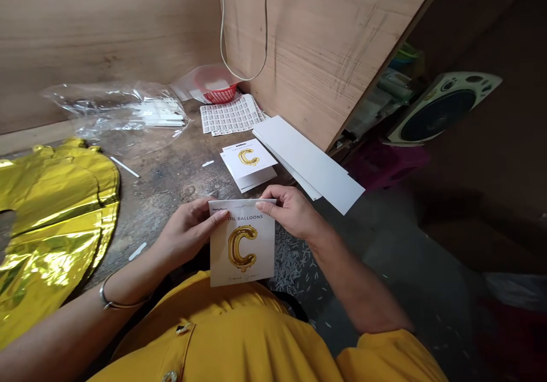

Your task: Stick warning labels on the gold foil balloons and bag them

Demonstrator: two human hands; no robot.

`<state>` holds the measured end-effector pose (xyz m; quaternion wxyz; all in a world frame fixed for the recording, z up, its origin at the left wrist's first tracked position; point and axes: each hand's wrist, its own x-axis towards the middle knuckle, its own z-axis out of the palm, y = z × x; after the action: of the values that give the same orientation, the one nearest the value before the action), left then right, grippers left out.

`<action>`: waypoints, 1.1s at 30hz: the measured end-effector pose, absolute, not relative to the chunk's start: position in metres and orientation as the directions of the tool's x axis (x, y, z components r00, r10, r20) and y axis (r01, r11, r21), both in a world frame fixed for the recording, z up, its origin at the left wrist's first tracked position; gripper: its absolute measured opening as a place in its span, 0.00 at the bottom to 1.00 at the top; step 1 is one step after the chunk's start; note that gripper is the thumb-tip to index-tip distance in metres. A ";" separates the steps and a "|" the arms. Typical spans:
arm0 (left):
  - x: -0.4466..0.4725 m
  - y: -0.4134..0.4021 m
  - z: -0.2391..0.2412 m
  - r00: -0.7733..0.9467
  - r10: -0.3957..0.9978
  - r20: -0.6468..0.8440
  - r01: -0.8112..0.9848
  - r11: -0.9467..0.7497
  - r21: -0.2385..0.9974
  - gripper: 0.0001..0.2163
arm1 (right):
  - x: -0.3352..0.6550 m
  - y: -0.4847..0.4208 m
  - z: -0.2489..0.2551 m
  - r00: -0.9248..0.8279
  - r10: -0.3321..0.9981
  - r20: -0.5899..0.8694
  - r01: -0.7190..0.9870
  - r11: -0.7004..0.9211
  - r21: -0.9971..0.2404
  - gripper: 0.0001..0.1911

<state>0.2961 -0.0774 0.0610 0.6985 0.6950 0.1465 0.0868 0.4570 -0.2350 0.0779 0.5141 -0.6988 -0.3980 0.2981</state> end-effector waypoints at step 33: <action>0.291 -0.080 0.061 0.967 0.244 0.070 0.024 -0.363 0.932 0.12 | 0.487 -0.248 0.071 0.286 0.917 -0.277 0.468 -0.386 -0.795 0.07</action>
<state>0.2906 -0.0803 0.0605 0.5586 0.8195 0.0816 0.0984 0.4869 -0.2479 0.0707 0.3002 -0.7437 -0.4658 0.3740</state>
